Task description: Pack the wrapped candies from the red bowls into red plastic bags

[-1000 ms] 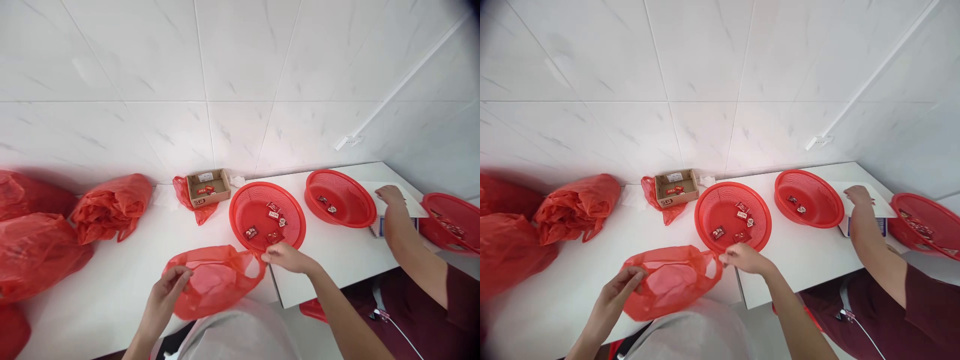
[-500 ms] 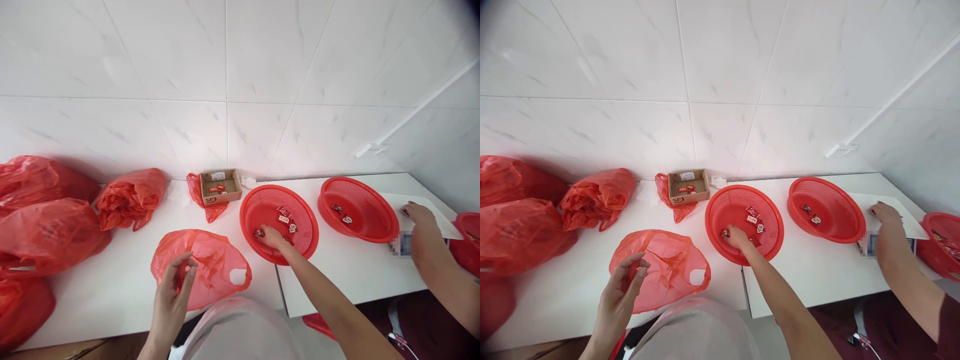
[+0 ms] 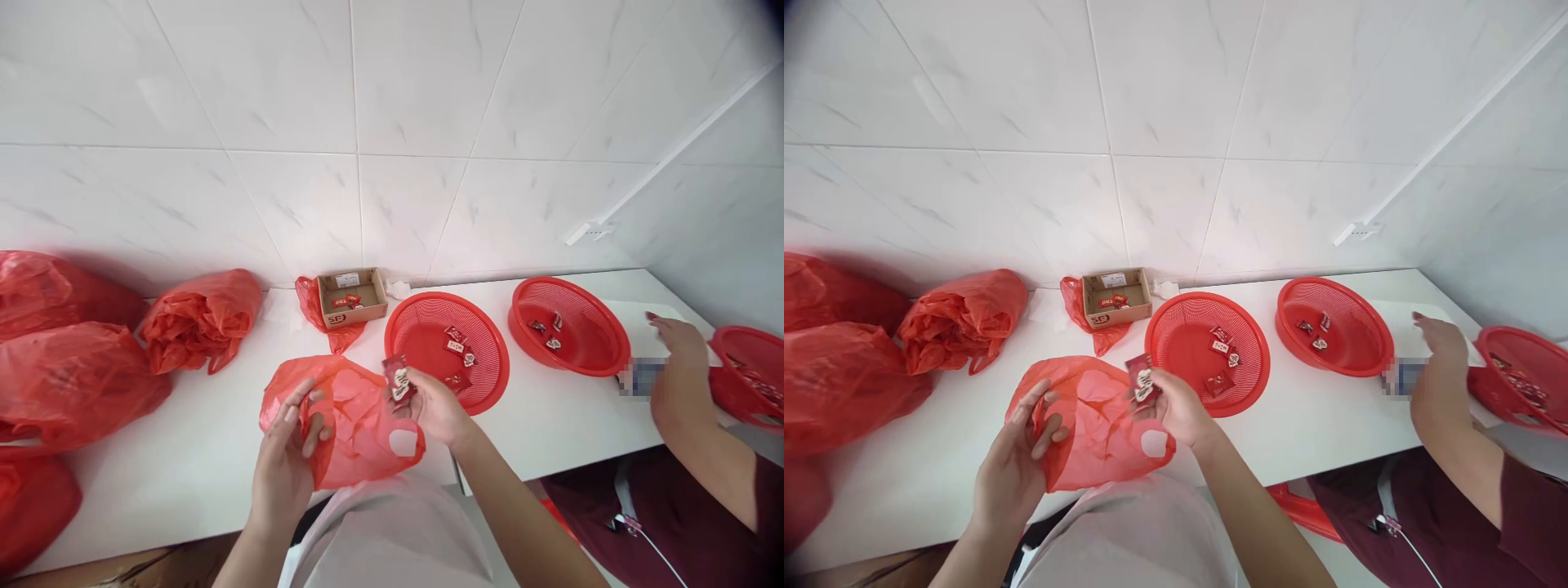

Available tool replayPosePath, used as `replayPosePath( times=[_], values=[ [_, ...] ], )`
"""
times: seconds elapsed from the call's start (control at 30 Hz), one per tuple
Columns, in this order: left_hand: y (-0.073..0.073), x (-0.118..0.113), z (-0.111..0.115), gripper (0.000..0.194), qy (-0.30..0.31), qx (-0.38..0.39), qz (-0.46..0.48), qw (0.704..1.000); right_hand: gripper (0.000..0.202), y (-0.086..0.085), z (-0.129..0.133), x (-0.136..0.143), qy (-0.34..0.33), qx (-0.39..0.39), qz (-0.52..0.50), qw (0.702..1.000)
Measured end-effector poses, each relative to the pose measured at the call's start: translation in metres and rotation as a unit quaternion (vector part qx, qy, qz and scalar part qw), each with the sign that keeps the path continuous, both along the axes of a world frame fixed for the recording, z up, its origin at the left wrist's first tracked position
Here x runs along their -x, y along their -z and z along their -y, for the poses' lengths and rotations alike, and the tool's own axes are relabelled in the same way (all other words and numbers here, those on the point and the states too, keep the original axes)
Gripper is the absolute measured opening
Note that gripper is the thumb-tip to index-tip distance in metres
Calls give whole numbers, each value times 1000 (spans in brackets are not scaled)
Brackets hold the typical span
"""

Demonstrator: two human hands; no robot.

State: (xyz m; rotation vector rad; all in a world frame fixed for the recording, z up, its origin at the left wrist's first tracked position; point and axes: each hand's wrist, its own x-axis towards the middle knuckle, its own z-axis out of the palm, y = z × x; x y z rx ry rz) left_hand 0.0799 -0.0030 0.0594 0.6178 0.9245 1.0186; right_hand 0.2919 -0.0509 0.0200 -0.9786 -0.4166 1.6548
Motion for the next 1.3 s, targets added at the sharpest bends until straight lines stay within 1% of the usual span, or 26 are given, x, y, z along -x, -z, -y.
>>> replayPosePath(
  times=[0.07,0.13,0.17,0.23,0.27,0.33,0.37,0.43,0.53,0.57,0.6,0.63,0.67,0.7,0.73,0.77,0.83,0.87,0.97,1.03,1.07,1.13,1.23,1.3],
  values=[
    [-3,2,0,31,-22,23,33,999,34,8,-1,26,-82,-25,24,996],
    [-4,6,-1,32,-38,34,50,997,31,24,-5,46,-140,-40,118,982],
    [-4,9,-2,33,-45,35,54,997,27,34,-8,52,-149,-41,189,970],
    [-3,17,-5,34,-61,31,56,996,22,52,-14,55,-145,-23,330,932],
    [-2,22,-6,34,-70,28,56,996,24,59,-17,53,-142,-5,384,912],
    [2,30,-8,35,-84,27,57,995,32,64,-20,42,-147,21,442,885],
    [4,33,-9,35,-86,29,58,994,35,62,-19,36,-151,24,453,878],
    [11,36,-8,35,-83,42,56,994,37,52,-16,24,-157,12,457,876],
    [21,35,-4,35,-64,50,32,996,34,28,-7,2,-188,-45,390,900],
    [23,33,-2,34,-57,45,21,997,34,22,-5,-8,-187,-65,362,911],
    [24,31,0,34,-50,35,9,998,34,18,-4,-20,-170,-78,349,918],
    [25,30,1,34,-44,22,-5,999,35,18,-3,-34,-138,-76,360,919],
    [25,29,2,36,-39,7,-21,999,35,20,-3,-50,-97,-51,403,908],
    [25,28,3,38,-32,-9,-42,999,34,26,-2,-66,-58,-8,469,881],
    [24,27,3,41,-20,-26,-67,997,34,34,-2,-81,-46,55,542,837],
    [23,28,3,46,-6,-45,-97,994,35,44,-1,-95,-74,134,593,791],
    [22,29,2,55,22,-87,-164,982,35,65,2,-115,-102,215,615,752],
    [21,31,1,59,31,-107,-194,975,34,76,3,-120,-114,241,612,744],
    [19,37,-4,66,41,-148,-251,956,34,99,4,-120,-109,277,601,742],
    [18,41,-7,67,44,-154,-267,950,35,106,1,-116,-93,276,588,755],
    [17,43,-8,67,41,-153,-274,949,34,106,-1,-115,-86,268,576,768],
    [17,46,-9,67,23,-147,-284,947,33,102,-6,-113,-73,235,540,805],
    [17,49,-11,67,-11,-129,-285,950,36,86,-10,-110,-57,167,478,860],
    [18,51,-13,67,-24,-118,-275,954,39,70,-9,-103,-32,100,389,915]
  ],
)
